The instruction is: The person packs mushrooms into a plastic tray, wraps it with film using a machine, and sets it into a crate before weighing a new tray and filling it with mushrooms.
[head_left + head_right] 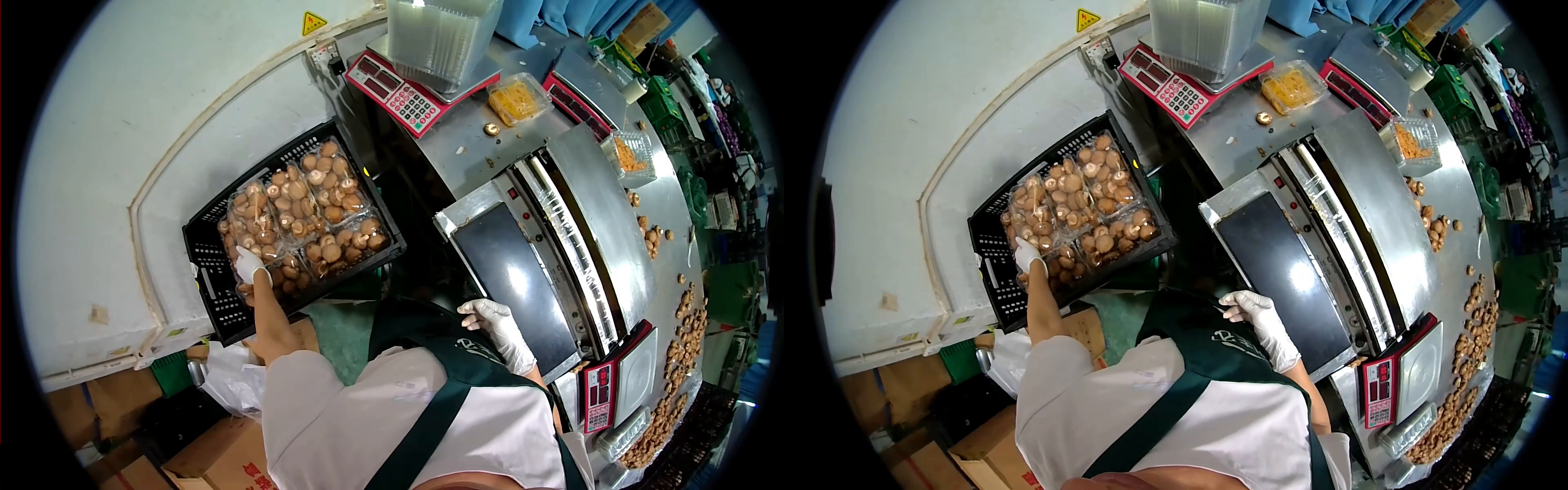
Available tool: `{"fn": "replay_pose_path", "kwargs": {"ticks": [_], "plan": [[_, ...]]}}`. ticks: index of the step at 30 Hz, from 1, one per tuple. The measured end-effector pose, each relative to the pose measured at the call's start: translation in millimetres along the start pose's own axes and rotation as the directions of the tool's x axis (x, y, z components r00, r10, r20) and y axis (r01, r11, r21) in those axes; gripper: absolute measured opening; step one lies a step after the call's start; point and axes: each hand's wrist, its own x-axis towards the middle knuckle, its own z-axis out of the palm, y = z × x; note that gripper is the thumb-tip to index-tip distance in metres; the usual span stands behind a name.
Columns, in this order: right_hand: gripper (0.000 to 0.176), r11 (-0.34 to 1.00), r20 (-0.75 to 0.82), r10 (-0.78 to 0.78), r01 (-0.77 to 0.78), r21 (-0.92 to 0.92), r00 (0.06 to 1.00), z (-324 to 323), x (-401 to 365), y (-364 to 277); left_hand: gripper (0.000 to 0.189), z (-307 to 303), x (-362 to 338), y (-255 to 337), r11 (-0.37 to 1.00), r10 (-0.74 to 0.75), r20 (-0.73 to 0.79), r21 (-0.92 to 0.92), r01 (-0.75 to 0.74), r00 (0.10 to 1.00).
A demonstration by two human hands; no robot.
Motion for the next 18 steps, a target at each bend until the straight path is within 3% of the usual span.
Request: {"fn": "replay_pose_path", "kwargs": {"ticks": [3, 8, 13, 15, 16, 17, 18], "plan": [[0.028, 1.0, 0.004, 0.013, -0.013, 0.005, 1.0, -0.5, -3.0, 2.3, 0.064, -11.3, -16.4, 11.7, 0.994, -0.108, -0.037, -0.022, 0.108, 0.993], [0.028, 0.999, 0.027, 0.028, -0.028, 0.016, 0.999, -0.5, -1.5, 6.5, 0.06, -15.0, 4.2, 10.7, 0.987, -0.04, 0.097, 0.157, 0.024, 0.994], [0.028, 1.0, 0.024, 0.009, -0.009, 0.006, 1.0, 1.0, -2.4, 2.4, 0.053, -25.9, -6.0, 18.5, 0.977, -0.029, 0.101, 0.212, 0.007, 0.995], [0.029, 0.999, 0.02, 0.002, -0.001, -0.039, 1.0, 0.2, -4.3, 0.9, 0.046, -24.4, -11.0, 27.7, 0.987, -0.017, -0.135, 0.154, 0.038, 0.991], [0.029, 1.0, -0.004, -0.012, 0.012, -0.026, 1.0, -0.2, -4.9, 1.3, 0.04, -2.4, 12.0, 14.4, 0.988, 0.11, -0.221, 0.13, -0.082, 0.969], [0.03, 0.999, 0.01, 0.001, -0.001, -0.042, 1.0, -0.8, -4.8, 2.3, 0.036, -3.2, 4.7, 23.6, 0.944, 0.328, -0.352, 0.147, -0.295, 0.877], [0.03, 0.999, 0.003, 0.007, -0.007, -0.051, 1.0, -3.4, -6.4, 3.9, 0.031, 1.3, 24.7, 23.9, 0.796, 0.589, -0.292, 0.048, -0.604, 0.754]]}}
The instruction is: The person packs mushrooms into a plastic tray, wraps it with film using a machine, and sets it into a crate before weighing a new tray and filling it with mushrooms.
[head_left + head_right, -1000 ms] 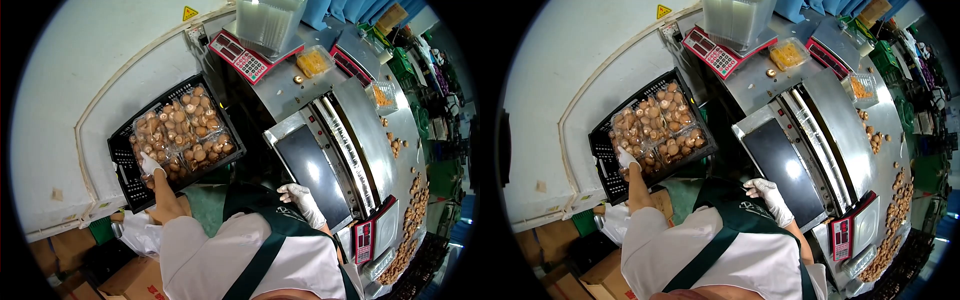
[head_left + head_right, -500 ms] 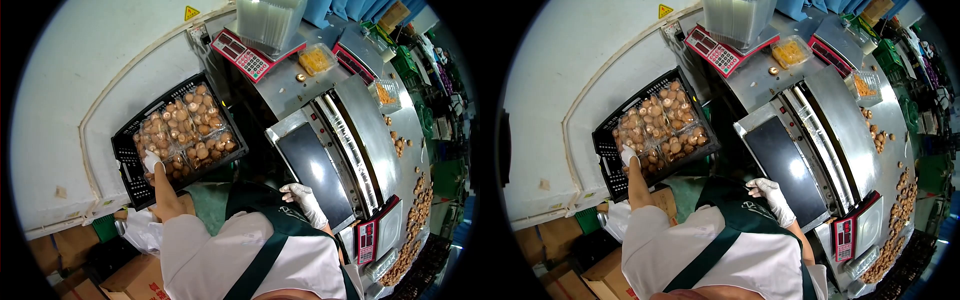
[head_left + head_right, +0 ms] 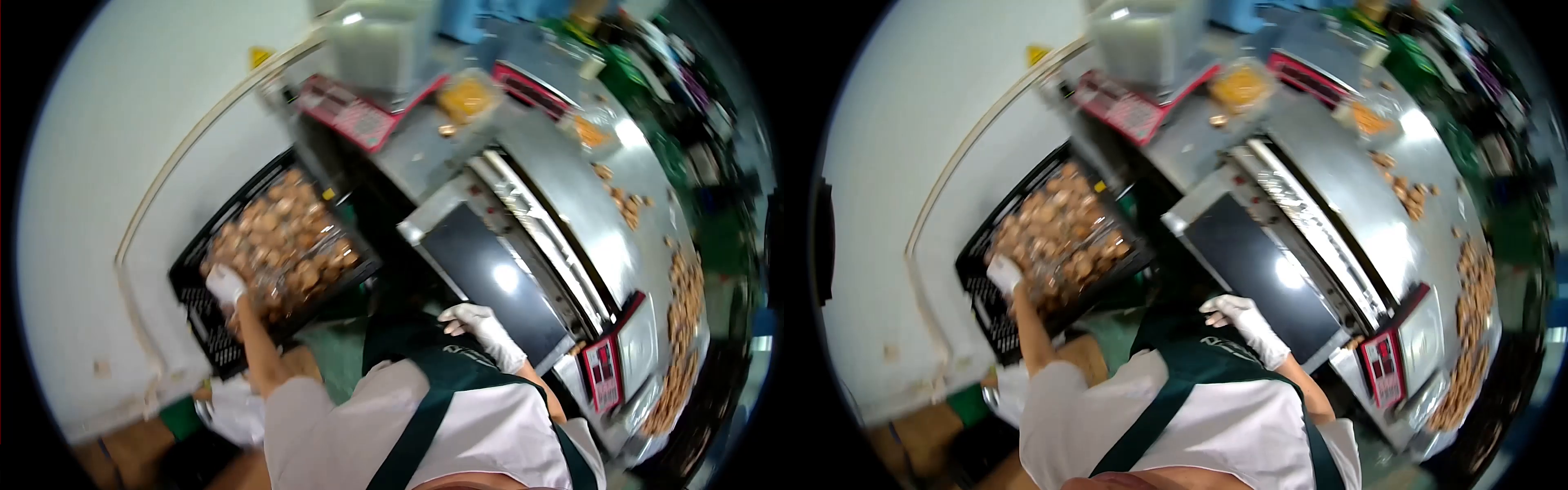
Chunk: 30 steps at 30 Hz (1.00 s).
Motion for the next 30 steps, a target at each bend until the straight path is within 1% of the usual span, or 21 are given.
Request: {"fn": "replay_pose_path", "kwargs": {"ticks": [1, 2, 3, 4, 6, 7, 8, 9, 10, 12, 14, 16, 18, 19, 20, 22, 24, 26, 28, 29, 30], "plan": [[0.031, 0.999, 0.011, -0.024, 0.024, -0.042, 1.0, -3.0, 0.4, 4.7, 0.027, -30.2, -5.5, 60.2, 0.937, -0.034, -0.095, -0.348, -0.001, 0.995], [0.03, 0.999, 0.013, -0.043, 0.043, -0.031, 0.999, -3.6, -3.8, 2.4, 0.027, -35.5, -7.4, 86.2, 0.939, -0.095, 0.046, -0.328, 0.105, 0.994], [0.03, 0.999, -0.002, -0.039, 0.039, -0.018, 0.999, -3.2, -10.1, -3.0, 0.025, -37.2, -9.1, 116.6, 0.843, 0.107, -0.039, -0.526, -0.111, 0.994], [0.03, 0.999, -0.003, -0.024, 0.024, 0.037, 1.0, -7.8, -7.1, 7.8, 0.026, -42.4, -14.6, 147.5, 0.906, 0.167, 0.026, -0.398, -0.143, 0.986], [0.03, 0.993, -0.058, -0.06, 0.066, 0.1, 0.996, -14.3, -13.6, 14.3, 0.026, -39.7, -31.1, 209.9, 0.81, 0.216, 0.102, -0.573, -0.121, 0.971], [0.033, 0.979, -0.077, -0.11, 0.122, 0.163, 0.991, -20.3, -16.7, 24.4, 0.026, -39.7, -38.2, 240.6, 0.784, 0.337, 0.109, -0.583, -0.214, 0.935], [0.034, 0.971, -0.112, -0.149, 0.167, 0.17, 0.982, -25.6, -22.8, 29.4, 0.027, -40.1, -48.2, 271.6, 0.691, 0.459, 0.051, -0.648, -0.32, 0.887], [0.033, 0.96, -0.158, -0.174, 0.203, 0.192, 0.972, -32.5, -29.8, 36.2, 0.027, -36.9, -61.3, 301.4, 0.54, 0.502, 0.044, -0.796, -0.273, 0.864], [0.032, 0.949, -0.195, -0.195, 0.235, 0.211, 0.961, -38.5, -36.6, 41.6, 0.026, -55.4, -78.0, 337.2, 0.504, 0.543, 0.111, -0.836, -0.217, 0.832], [0.031, 0.918, -0.3, -0.223, 0.304, 0.255, 0.927, -49.3, -56.4, 52.5, 0.025, -65.4, -110.9, 389.2, 0.32, 0.699, 0.032, -0.907, -0.272, 0.714], [0.028, 0.892, -0.441, -0.209, 0.355, 0.28, 0.873, -60.8, -78.7, 66.3, 0.023, -90.6, -153.7, 432.7, 0.168, 0.792, 0.02, -0.968, -0.187, 0.61], [0.028, 0.853, -0.541, -0.202, 0.418, 0.312, 0.816, -73.9, -103.8, 83.0, 0.02, -128.9, -202.8, 463.5, 0.072, 0.856, -0.039, -0.979, -0.193, 0.516], [0.03, 0.845, -0.616, -0.096, 0.391, 0.364, 0.782, -86.1, -146.3, 83.8, 0.019, -150.8, -241.5, 479.8, -0.026, 0.933, -0.138, -0.947, -0.321, 0.332], [0.029, 0.841, -0.626, -0.052, 0.372, 0.392, 0.778, -100.6, -156.5, 100.3, 0.018, -169.7, -268.5, 483.8, -0.035, 0.945, -0.066, -0.994, -0.104, 0.321], [0.029, 0.815, -0.674, -0.19, 0.498, 0.298, 0.714, -119.8, -160.4, 126.1, 0.017, -185.4, -291.2, 487.9, -0.078, 0.956, -0.099, -0.993, -0.085, 0.278], [0.029, 0.765, -0.781, -0.188, 0.587, 0.264, 0.596, -142.3, -199.4, 137.3, 0.016, -203.0, -332.2, 491.5, -0.2, 0.963, -0.222, -0.969, -0.147, 0.153], [0.028, 0.806, -0.851, -0.121, 0.551, 0.217, 0.511, -168.6, -248.6, 140.2, 0.016, -230.1, -375.8, 492.2, -0.266, 0.956, -0.28, -0.953, -0.142, 0.088], [0.028, 0.825, -0.914, -0.161, 0.559, 0.082, 0.373, -205.1, -292.2, 159.2, 0.015, -253.0, -423.7, 488.0, -0.137, 0.99, -0.137, -0.991, 0.002, 0.045], [0.026, 0.848, -0.957, -0.154, 0.529, 0.0, 0.246, -245.0, -333.9, 177.7, 0.015, -273.7, -466.1, 488.7, -0.132, 0.99, -0.131, -0.991, -0.024, -0.049], [0.025, 0.888, -0.98, -0.128, 0.457, -0.045, 0.152, -262.4, -355.7, 183.1, 0.014, -293.6, -487.9, 490.0, -0.118, 0.991, -0.117, -0.993, -0.008, -0.062], [0.023, 0.922, -0.993, -0.11, 0.379, -0.082, 0.052, -279.9, -377.6, 189.0, 0.013, -299.4, -509.6, 488.3, -0.005, 0.994, -0.011, -0.998, 0.062, -0.107]]}}
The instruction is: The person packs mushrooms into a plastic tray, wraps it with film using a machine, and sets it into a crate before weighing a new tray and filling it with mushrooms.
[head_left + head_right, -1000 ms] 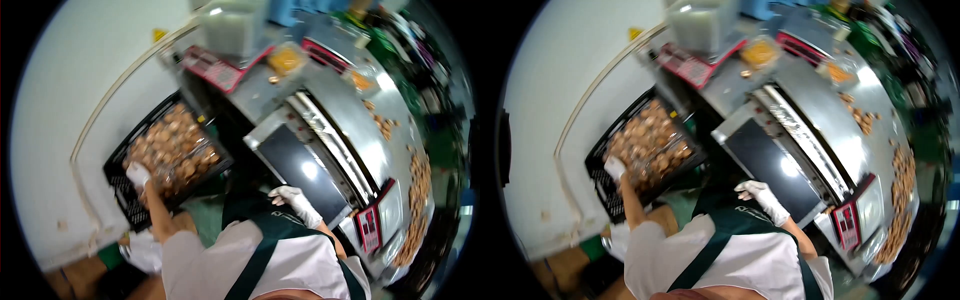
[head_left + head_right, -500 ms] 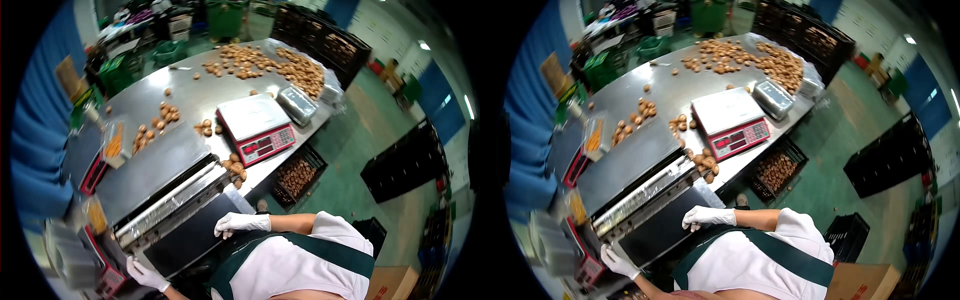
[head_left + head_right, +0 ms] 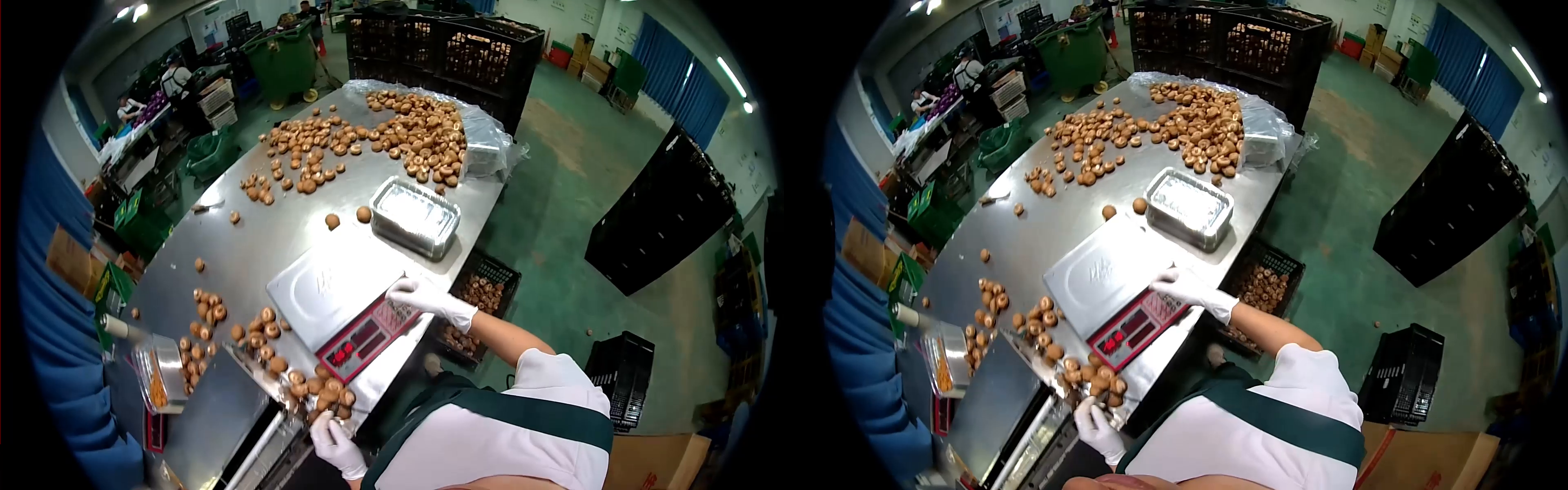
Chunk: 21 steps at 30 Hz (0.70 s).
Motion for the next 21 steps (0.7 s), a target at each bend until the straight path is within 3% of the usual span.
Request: {"fn": "replay_pose_path", "kwargs": {"ticks": [2, 3, 9, 12, 15, 16, 18, 20, 21], "plan": [[0.022, 0.938, -0.171, -0.194, 0.131, -0.322, 0.966, -43.5, 38.2, 11.4, 0.013, 39.0, 6.6, 12.9, 0.998, 0.017, 0.08, 0.059, -0.021, 0.997], [0.023, 0.939, -0.216, -0.167, 0.088, -0.333, 0.962, -60.8, 51.2, 14.5, 0.014, 54.7, 13.2, 27.2, 0.999, 0.016, 0.124, 0.04, -0.021, 0.992], [0.028, 0.963, -0.216, -0.073, 0.013, -0.269, 0.974, -119.3, 88.9, 35.8, 0.015, 118.3, 52.1, 59.3, 0.993, 0.095, 0.197, 0.055, -0.108, 0.976], [0.026, 0.974, -0.202, 0.024, -0.068, -0.216, 0.979, -137.6, 84.7, 23.7, 0.015, 130.4, 64.7, 62.0, 0.996, 0.048, 0.198, 0.07, -0.063, 0.979], [0.025, 0.986, -0.28, -0.002, -0.045, -0.159, 0.96, -146.9, 97.4, 53.6, 0.014, 137.4, 75.0, 72.3, 0.997, 0.044, 0.228, 0.053, -0.058, 0.973], [0.026, 0.996, -0.296, 0.073, -0.084, -0.026, 0.952, -149.7, 99.5, 62.6, 0.014, 138.2, 78.9, 71.4, 0.996, 0.043, 0.24, 0.06, -0.059, 0.97], [0.024, 0.991, -0.421, 0.111, -0.132, -0.021, 0.9, -156.7, 90.9, 40.1, 0.014, 139.4, 87.0, 65.4, 0.999, 0.018, 0.305, 0.027, -0.028, 0.952], [0.026, 0.998, -0.575, -0.06, 0.043, -0.043, 0.816, -165.7, 105.8, 72.4, 0.014, 141.5, 97.8, 61.3, 0.999, 0.039, 0.325, -0.003, -0.04, 0.945], [0.028, 1.0, -0.596, -0.018, 0.021, -0.003, 0.803, -176.2, 111.5, 76.5, 0.014, 142.4, 104.9, 58.2, 0.999, 0.045, 0.331, 0.002, -0.048, 0.943]]}}
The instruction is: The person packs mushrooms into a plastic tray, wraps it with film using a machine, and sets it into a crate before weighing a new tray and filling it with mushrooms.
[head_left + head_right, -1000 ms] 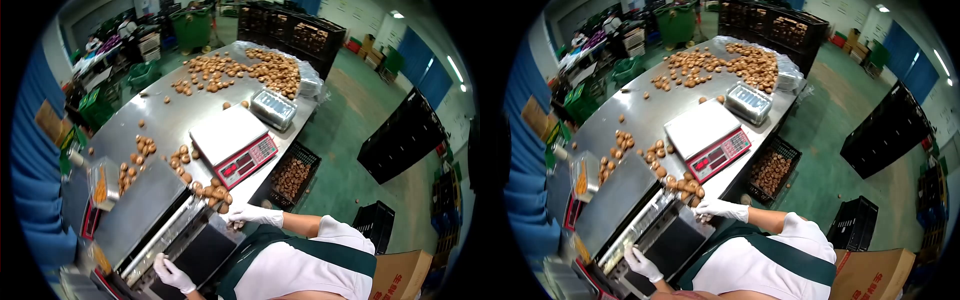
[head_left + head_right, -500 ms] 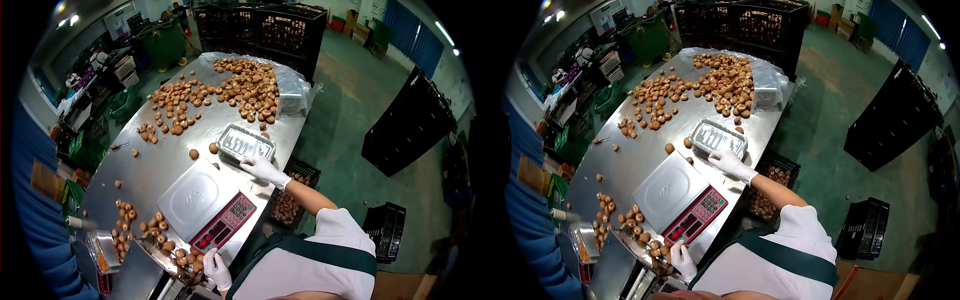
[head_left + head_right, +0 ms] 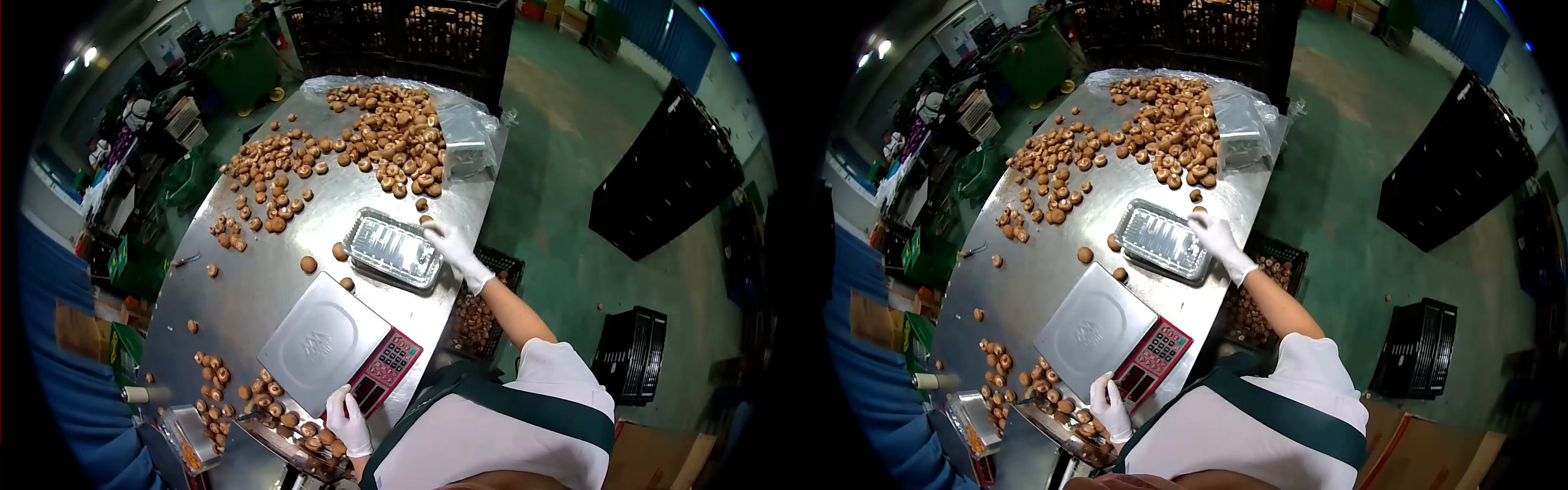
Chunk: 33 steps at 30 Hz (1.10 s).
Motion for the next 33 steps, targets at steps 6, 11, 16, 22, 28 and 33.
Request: {"fn": "replay_pose_path", "kwargs": {"ticks": [6, 11, 16, 22, 28, 33], "plan": [[0.047, 0.965, -0.081, 0.226, -0.212, 0.155, 0.971, -17.3, 87.0, 46.1, 0.015, -0.1, 37.9, -18.3, 0.997, 0.073, 0.025, -0.003, -0.073, 0.997], [0.06, 0.96, -0.172, 0.279, -0.275, 0.044, 0.945, -12.8, 163.9, 103.6, 0.015, 8.9, 61.1, -14.4, 0.992, 0.084, -0.009, 0.096, -0.083, 0.996], [0.078, 0.958, -0.399, 0.268, -0.288, 0.011, 0.877, 14.4, 218.7, 135.4, 0.015, 34.2, 81.4, -0.5, 0.993, -0.074, -0.046, 0.093, 0.078, 0.996], [0.077, 0.956, -0.453, 0.277, -0.194, 0.222, 0.848, 29.7, 243.3, 132.3, 0.014, 62.3, 93.1, 10.9, 0.984, -0.085, -0.041, 0.153, 0.091, 0.995], [0.073, 0.934, -0.314, 0.121, -0.001, 0.358, 0.942, 30.7, 247.3, 136.8, 0.012, 82.6, 112.9, 25.8, 0.987, -0.018, 0.055, 0.158, 0.009, 0.998], [0.071, 0.912, -0.169, 0.094, -0.017, 0.41, 0.981, 61.8, 232.8, 140.8, 0.012, 90.6, 129.6, 36.3, 0.978, 0.003, 0.036, 0.207, -0.011, 0.999]]}}
